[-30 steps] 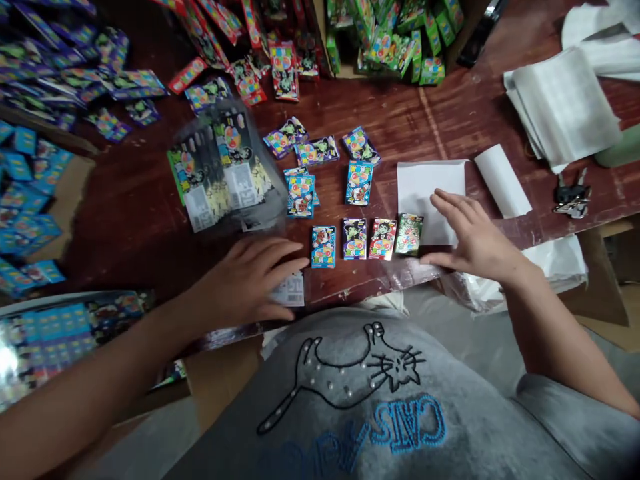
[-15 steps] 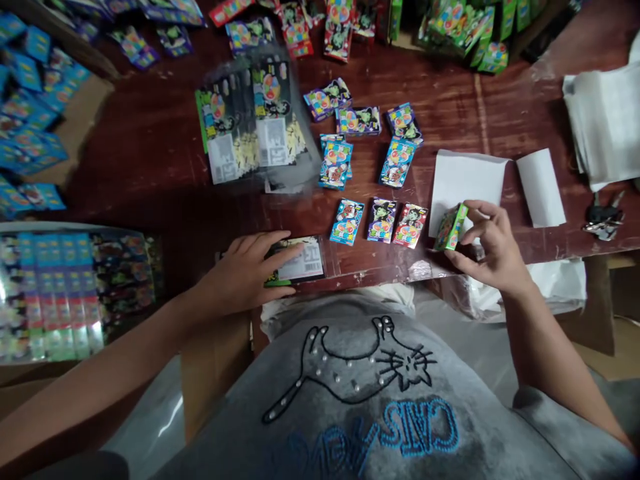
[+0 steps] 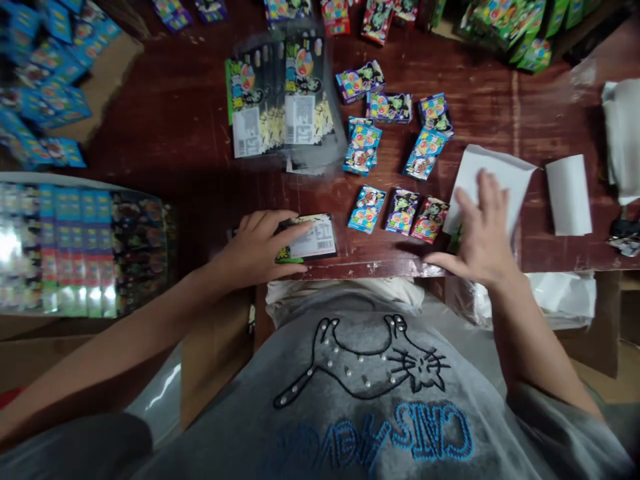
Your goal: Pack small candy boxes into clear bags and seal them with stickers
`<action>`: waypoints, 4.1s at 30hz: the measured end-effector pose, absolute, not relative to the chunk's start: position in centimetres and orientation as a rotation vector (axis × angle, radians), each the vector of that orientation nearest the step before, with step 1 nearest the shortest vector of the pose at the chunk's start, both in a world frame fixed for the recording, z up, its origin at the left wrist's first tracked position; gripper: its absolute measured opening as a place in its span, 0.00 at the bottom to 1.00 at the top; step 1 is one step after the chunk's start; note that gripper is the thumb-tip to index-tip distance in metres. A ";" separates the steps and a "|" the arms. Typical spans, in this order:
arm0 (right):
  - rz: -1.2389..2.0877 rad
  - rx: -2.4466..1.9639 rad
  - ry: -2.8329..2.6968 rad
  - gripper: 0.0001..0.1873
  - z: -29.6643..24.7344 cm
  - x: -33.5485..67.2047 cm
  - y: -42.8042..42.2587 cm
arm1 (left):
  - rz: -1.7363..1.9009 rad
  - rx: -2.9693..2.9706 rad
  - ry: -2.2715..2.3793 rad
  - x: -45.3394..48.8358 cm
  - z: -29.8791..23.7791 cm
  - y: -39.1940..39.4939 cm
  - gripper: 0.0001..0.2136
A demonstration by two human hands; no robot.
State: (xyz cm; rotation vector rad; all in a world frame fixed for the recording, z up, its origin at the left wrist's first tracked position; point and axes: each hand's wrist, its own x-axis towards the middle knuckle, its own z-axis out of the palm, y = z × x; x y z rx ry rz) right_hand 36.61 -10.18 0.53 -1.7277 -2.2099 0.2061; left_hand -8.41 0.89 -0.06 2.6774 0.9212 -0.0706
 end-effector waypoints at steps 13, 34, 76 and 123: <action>0.444 -1.511 -2.204 0.42 -1.2 28.1 -4.4 | 0.110 2.495 1.053 -7.4 -0.8 -0.2 0.39; 0.654 -1.246 -2.463 0.44 -1.3 34.6 -4.9 | 0.130 2.548 0.913 -4.6 -0.9 0.1 0.38; 0.758 -1.103 -2.391 0.30 0.0 35.1 -4.2 | 0.093 2.487 0.966 -2.1 -0.6 0.0 0.43; 0.860 -1.556 -1.464 0.23 0.4 31.7 -5.1 | 0.576 1.866 1.138 7.5 0.4 -0.4 0.32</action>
